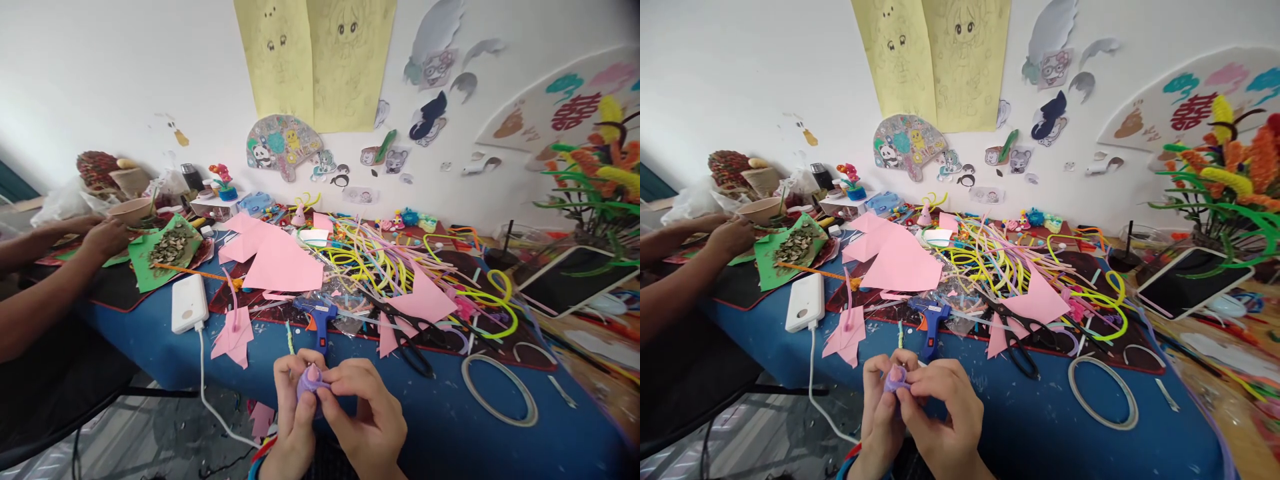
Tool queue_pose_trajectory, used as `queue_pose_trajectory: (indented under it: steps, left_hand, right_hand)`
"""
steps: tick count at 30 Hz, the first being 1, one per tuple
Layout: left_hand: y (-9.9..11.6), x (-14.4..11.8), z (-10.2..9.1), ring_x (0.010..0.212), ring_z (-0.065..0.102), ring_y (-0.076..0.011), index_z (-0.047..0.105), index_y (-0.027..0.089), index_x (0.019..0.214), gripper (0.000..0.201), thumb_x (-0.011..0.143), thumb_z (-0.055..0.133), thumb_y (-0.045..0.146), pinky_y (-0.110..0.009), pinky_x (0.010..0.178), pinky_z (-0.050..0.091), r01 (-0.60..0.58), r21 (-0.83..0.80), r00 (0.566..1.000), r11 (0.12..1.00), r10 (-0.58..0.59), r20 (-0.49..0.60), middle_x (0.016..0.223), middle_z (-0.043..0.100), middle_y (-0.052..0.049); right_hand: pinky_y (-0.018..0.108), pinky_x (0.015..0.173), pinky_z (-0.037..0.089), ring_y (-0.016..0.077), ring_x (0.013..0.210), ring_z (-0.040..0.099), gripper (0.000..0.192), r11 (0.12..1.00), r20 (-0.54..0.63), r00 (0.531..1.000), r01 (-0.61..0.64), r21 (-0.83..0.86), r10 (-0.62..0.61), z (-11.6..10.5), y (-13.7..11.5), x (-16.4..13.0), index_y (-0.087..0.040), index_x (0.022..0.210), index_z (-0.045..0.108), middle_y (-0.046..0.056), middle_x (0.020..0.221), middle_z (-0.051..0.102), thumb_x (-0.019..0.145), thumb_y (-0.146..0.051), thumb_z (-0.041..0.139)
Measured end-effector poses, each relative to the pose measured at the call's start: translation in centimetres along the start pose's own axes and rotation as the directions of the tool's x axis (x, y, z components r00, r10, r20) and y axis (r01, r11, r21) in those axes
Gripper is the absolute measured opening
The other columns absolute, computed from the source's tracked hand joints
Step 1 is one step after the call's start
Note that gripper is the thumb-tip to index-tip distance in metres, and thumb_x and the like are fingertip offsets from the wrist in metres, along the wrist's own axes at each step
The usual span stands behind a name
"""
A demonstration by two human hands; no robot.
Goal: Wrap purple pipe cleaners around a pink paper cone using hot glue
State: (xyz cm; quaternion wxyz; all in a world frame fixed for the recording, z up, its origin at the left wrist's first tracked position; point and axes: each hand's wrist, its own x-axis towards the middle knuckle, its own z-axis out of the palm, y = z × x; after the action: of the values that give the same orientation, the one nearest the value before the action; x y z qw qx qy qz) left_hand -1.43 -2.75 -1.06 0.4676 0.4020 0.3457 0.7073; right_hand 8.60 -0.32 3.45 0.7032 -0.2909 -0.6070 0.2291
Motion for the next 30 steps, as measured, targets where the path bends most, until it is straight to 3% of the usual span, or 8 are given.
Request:
queue_pose_trajectory:
  steps: [4,7,12,15,19,26,30]
  left_hand:
    - [0.6,0.7,0.9,0.077,0.054,-0.0154,0.055,0.024,0.090,0.026,0.091,0.068,0.047,-0.024,0.073,0.050,0.013,-0.032,0.997,0.999,-0.015,-0.072,0.086,0.055,0.000]
    - [1.1,1.3,1.3,0.066,0.048,-0.0128,0.055,0.022,0.078,0.034,0.086,0.072,0.050,-0.021,0.063,0.048,0.037,-0.144,0.996,0.989,-0.048,-0.073,0.074,0.050,0.002]
    - [1.7,1.9,1.7,0.055,0.040,-0.0089,0.055,0.021,0.076,0.037,0.082,0.075,0.051,-0.018,0.048,0.040,0.164,-0.289,0.986,0.943,-0.161,0.034,0.073,0.047,0.004]
    - [1.8,1.8,1.9,0.052,0.038,-0.0068,0.056,0.020,0.078,0.034,0.084,0.074,0.048,-0.016,0.046,0.036,0.192,-0.348,0.981,0.918,-0.168,0.098,0.072,0.046,0.005]
    - [1.8,1.7,1.8,0.050,0.035,-0.0052,0.057,0.020,0.081,0.032,0.086,0.073,0.047,-0.016,0.047,0.035,0.224,-0.402,0.971,0.888,-0.169,0.168,0.074,0.047,0.005]
    - [1.9,1.9,1.0,0.045,0.030,-0.0023,0.062,0.019,0.084,0.025,0.088,0.072,0.042,-0.016,0.046,0.038,0.379,-0.465,0.915,0.800,-0.248,0.320,0.078,0.057,0.004]
    - [2.1,2.0,1.3,0.045,0.030,-0.0023,0.065,0.019,0.084,0.020,0.091,0.071,0.037,-0.015,0.047,0.039,0.420,-0.528,0.902,0.738,-0.280,0.328,0.080,0.061,0.003]
  right_hand:
    - [0.032,0.065,0.062,0.0187,0.067,0.072,0.030,1.000,-0.005,1.000,0.019,-0.007,-0.019,0.1,0.1,-0.5,-0.027,0.090,0.069,0.001,0.078,0.078,0.079,0.001,0.071]
    - [0.031,0.067,0.063,0.0185,0.070,0.073,0.027,0.999,0.071,0.997,0.026,0.024,-0.027,-0.3,0.2,-0.4,-0.026,0.095,0.071,0.002,0.081,0.080,0.083,-0.001,0.073]
    - [0.027,0.066,0.061,0.0179,0.073,0.073,0.017,0.984,0.232,0.963,-0.161,0.082,0.138,-1.6,0.3,0.6,-0.027,0.093,0.075,0.001,0.080,0.079,0.089,-0.010,0.072]
    - [0.025,0.063,0.059,0.0164,0.069,0.071,0.015,0.967,0.225,0.950,-0.241,0.081,0.218,-1.9,0.4,0.8,-0.026,0.087,0.076,-0.001,0.076,0.076,0.087,-0.012,0.076]
    - [0.024,0.064,0.056,0.0156,0.069,0.068,0.014,0.963,0.210,0.947,-0.261,0.067,0.242,-1.8,0.6,0.9,-0.025,0.083,0.076,-0.001,0.074,0.074,0.084,-0.012,0.078]
    - [0.022,0.066,0.054,0.0138,0.070,0.066,0.012,0.955,0.221,0.934,-0.295,0.033,0.281,-1.9,0.5,1.0,-0.025,0.080,0.074,-0.003,0.074,0.071,0.083,-0.014,0.079]
    - [0.022,0.067,0.055,0.0133,0.070,0.067,0.014,0.953,0.172,0.938,-0.304,-0.016,0.302,-1.8,0.5,0.6,-0.026,0.085,0.074,-0.003,0.076,0.070,0.082,-0.012,0.077]
